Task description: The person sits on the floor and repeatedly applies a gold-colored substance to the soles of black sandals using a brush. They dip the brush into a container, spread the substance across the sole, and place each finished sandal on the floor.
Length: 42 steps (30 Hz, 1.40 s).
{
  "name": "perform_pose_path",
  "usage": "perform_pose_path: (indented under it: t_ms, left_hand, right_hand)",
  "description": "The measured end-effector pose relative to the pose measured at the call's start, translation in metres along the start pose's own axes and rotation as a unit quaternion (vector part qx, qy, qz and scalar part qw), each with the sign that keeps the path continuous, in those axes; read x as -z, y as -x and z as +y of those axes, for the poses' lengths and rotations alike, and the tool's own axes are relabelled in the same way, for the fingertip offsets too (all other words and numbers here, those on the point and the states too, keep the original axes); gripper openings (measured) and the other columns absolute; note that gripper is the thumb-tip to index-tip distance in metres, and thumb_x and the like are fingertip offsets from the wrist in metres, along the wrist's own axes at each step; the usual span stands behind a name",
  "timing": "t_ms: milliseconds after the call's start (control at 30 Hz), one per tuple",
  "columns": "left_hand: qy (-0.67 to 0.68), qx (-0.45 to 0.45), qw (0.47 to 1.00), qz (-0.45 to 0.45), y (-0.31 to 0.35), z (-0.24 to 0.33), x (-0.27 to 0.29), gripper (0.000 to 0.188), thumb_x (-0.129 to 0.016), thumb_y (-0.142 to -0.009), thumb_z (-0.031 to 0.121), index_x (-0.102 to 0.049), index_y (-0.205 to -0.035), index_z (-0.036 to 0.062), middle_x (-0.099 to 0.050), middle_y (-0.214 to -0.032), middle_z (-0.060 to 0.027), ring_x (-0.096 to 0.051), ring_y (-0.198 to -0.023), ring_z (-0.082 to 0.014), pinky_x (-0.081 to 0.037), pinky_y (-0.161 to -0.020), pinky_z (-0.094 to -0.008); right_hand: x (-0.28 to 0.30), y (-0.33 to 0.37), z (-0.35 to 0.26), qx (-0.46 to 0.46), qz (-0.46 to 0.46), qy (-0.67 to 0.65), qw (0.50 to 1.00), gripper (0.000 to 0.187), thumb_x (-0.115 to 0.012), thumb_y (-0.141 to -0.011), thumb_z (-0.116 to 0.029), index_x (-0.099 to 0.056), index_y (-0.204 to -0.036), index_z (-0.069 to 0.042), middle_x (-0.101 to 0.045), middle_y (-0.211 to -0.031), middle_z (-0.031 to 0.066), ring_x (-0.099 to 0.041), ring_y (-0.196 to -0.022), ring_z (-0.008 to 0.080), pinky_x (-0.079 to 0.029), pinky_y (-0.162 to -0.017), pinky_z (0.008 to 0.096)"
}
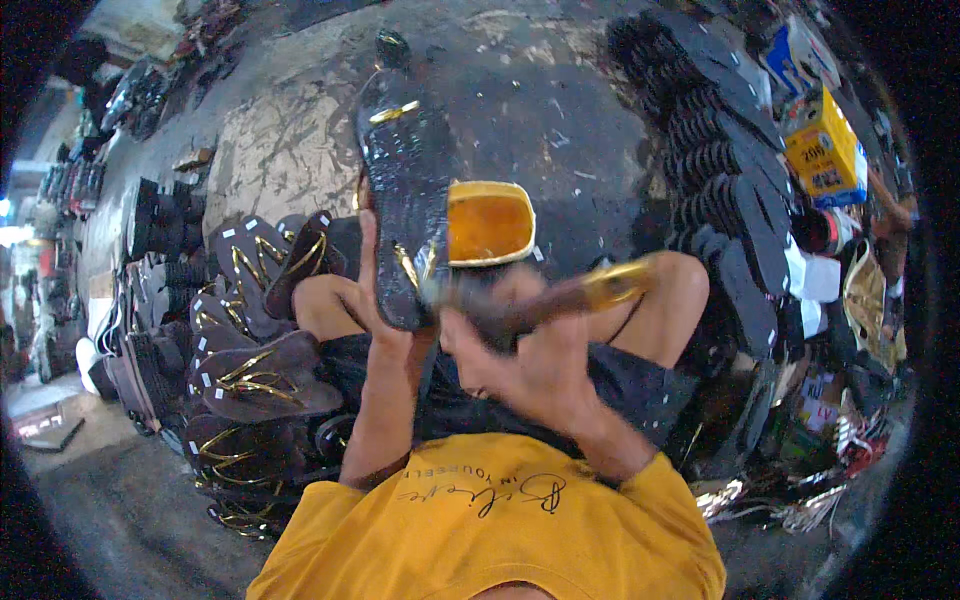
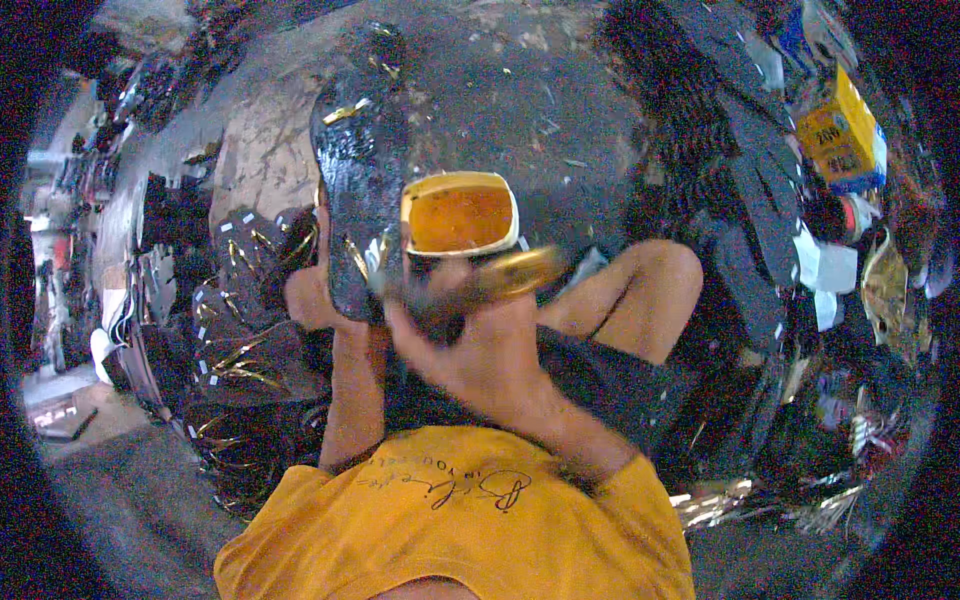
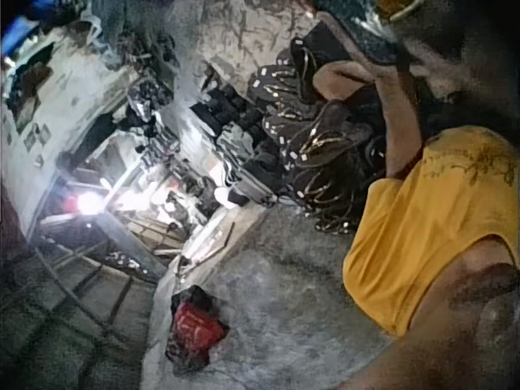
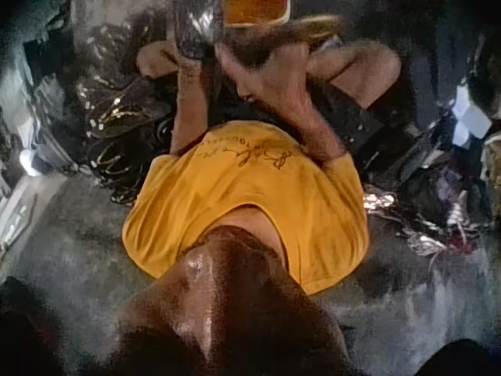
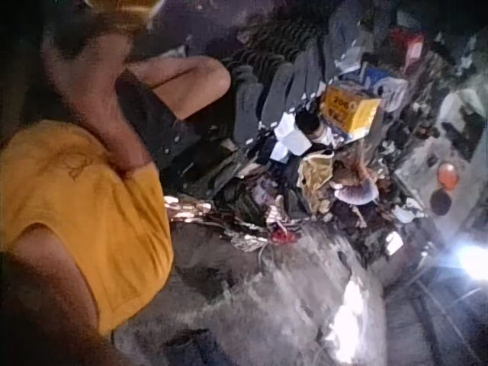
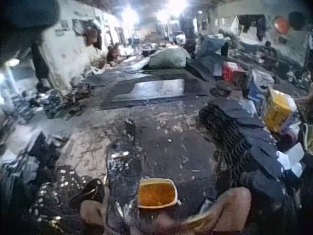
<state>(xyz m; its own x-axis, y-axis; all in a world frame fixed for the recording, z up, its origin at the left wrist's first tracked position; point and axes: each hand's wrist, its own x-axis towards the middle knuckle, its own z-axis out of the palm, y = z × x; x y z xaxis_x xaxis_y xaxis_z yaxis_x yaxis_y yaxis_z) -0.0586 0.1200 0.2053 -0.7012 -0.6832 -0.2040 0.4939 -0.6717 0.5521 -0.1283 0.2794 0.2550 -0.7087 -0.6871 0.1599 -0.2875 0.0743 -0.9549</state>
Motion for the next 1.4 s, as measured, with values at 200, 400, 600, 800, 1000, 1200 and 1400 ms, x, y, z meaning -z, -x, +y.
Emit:
perform_pose_path:
  t_ms: [200,400,600,800,1000,1200,1400]
  left_hand:
    - [0.049,0.015,0.998,-0.025,0.006,-0.005,-0.010,0.050,-0.043,-0.111,0.041,-0.044,-0.153,0.0129,-0.064,-0.135,-0.0114,-0.068,-0.114,-0.0266,-0.056,-0.100,-0.0437]
    - [0.062,0.110,0.988,-0.094,0.009,-0.013,0.018,0.046,-0.044,-0.110,0.044,-0.061,-0.137,0.0104,-0.072,-0.119,-0.0114,-0.071,-0.102,-0.0276,-0.059,-0.095,-0.0413]
    - [0.126,0.121,0.982,0.069,0.024,-0.013,-0.001,0.043,-0.052,-0.107,0.039,-0.062,-0.135,0.0072,-0.071,-0.124,-0.0146,-0.073,-0.102,-0.0272,-0.060,-0.094,-0.0437]
    - [-0.161,0.006,0.987,0.002,0.000,-0.015,0.033,0.045,-0.054,-0.106,0.034,-0.054,-0.141,0.0062,-0.069,-0.126,-0.0155,-0.071,-0.109,-0.0245,-0.059,-0.094,-0.0409]
    - [-0.006,0.158,0.986,-0.050,0.032,-0.018,0.029,0.054,-0.055,-0.099,0.033,-0.051,-0.143,0.0023,-0.067,-0.130,-0.0186,-0.071,-0.110,-0.0305,-0.062,-0.092,-0.0436]
    - [0.062,0.125,0.989,-0.044,-0.011,-0.004,0.055,0.054,-0.056,-0.098,0.035,-0.051,-0.144,0.0080,-0.068,-0.127,-0.0138,-0.071,-0.107,-0.0242,-0.062,-0.085,-0.0384]
    - [-0.336,-0.170,0.926,-0.038,-0.246,0.074,-0.050,0.042,-0.060,-0.103,0.020,-0.059,-0.141,0.0016,-0.070,-0.121,-0.0053,-0.067,-0.103,-0.0135,-0.056,-0.083,-0.0287]
  right_hand:
    - [0.000,-0.009,-0.002,-0.025,0.005,-0.060,0.998,0.030,-0.092,-0.075,-0.019,-0.071,-0.090,-0.003,-0.074,-0.087,0.0079,-0.070,-0.075,0.0127,-0.054,-0.066,0.0291]
    - [-0.009,-0.017,0.026,0.161,0.063,0.023,0.985,0.027,-0.089,-0.079,-0.025,-0.075,-0.091,-0.005,-0.073,-0.079,0.0097,-0.071,-0.068,0.0273,-0.057,-0.066,0.0369]
    - [0.008,-0.039,0.031,-0.033,0.143,0.041,0.988,0.030,-0.084,-0.082,-0.035,-0.077,-0.089,-0.007,-0.073,-0.078,0.0100,-0.072,-0.074,0.0258,-0.056,-0.067,0.0384]
    - [-0.009,0.027,0.019,0.093,-0.037,-0.105,0.989,0.028,-0.091,-0.069,-0.013,-0.076,-0.091,-0.006,-0.072,-0.076,0.0085,-0.070,-0.068,0.0207,-0.055,-0.063,0.0320]
    - [0.031,-0.137,0.025,0.106,0.158,0.071,0.979,0.029,-0.088,-0.082,-0.028,-0.075,-0.086,-0.002,-0.073,-0.074,0.0047,-0.065,-0.064,0.0140,-0.052,-0.062,0.0321]
    - [0.007,-0.070,0.041,-0.058,0.080,0.032,0.995,0.042,-0.091,-0.077,-0.024,-0.073,-0.106,0.001,-0.074,-0.093,0.0073,-0.069,-0.086,0.0150,-0.056,-0.078,0.0335]
    - [0.068,-0.107,0.096,-0.172,0.315,-0.083,0.930,0.032,-0.086,-0.085,-0.022,-0.069,-0.101,0.000,-0.069,-0.096,0.0023,-0.062,-0.085,0.0124,-0.051,-0.079,0.0274]
